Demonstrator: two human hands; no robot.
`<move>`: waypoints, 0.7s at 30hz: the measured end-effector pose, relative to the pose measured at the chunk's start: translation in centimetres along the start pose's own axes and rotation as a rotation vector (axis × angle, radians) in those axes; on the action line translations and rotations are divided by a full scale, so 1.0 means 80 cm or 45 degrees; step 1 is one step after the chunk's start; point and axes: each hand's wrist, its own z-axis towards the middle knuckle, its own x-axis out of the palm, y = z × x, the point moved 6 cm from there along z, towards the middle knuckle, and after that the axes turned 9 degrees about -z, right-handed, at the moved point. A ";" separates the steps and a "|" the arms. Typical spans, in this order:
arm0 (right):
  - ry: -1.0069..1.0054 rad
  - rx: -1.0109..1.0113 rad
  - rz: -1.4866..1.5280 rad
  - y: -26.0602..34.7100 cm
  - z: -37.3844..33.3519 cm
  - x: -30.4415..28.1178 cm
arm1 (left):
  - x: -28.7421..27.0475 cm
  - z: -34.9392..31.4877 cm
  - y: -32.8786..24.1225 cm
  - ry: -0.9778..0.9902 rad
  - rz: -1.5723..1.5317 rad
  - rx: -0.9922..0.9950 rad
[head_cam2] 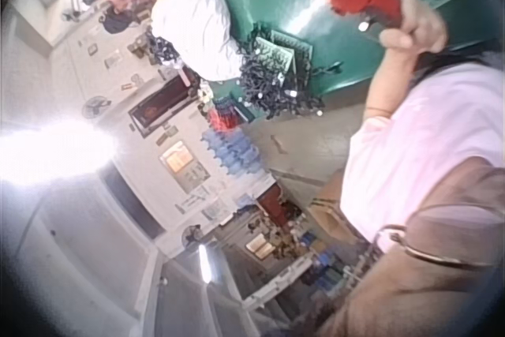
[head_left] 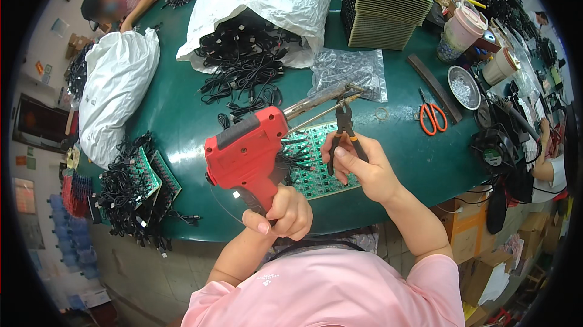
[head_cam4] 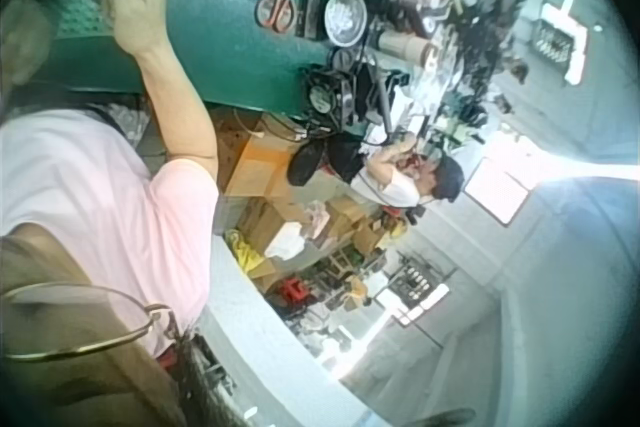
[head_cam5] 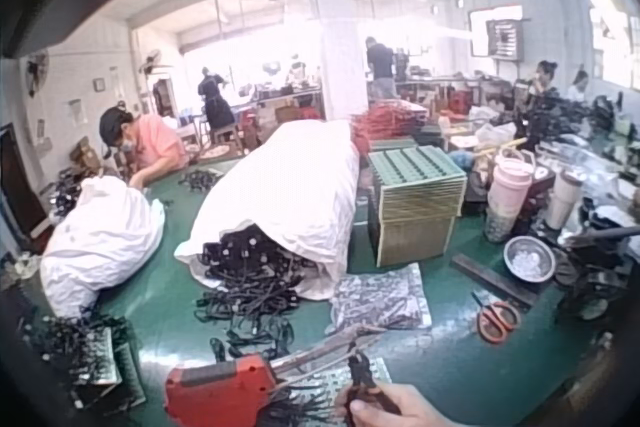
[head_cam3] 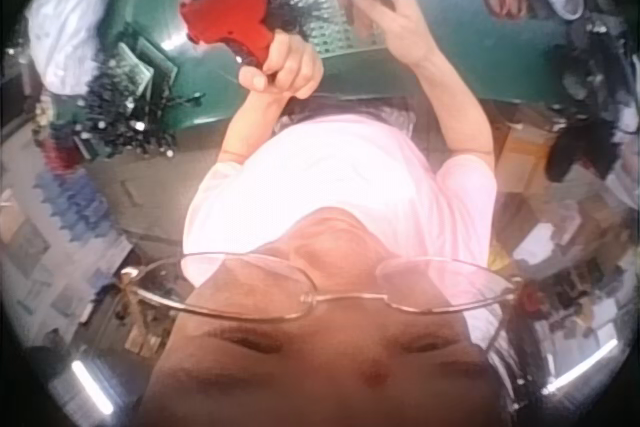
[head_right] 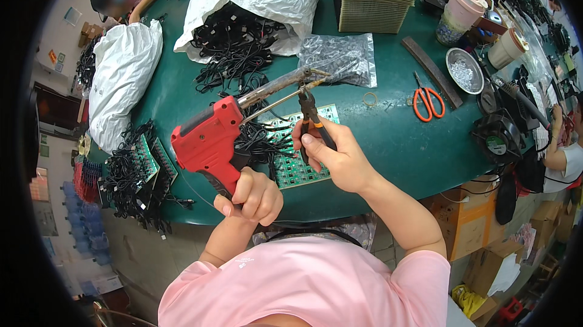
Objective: Assembling electronic components by soldering cables to circuit boards at a factory workbench.
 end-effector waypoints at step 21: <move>-0.089 0.427 -0.284 0.000 -0.048 -0.069 | -0.006 -0.027 -0.037 -0.497 1.242 -0.221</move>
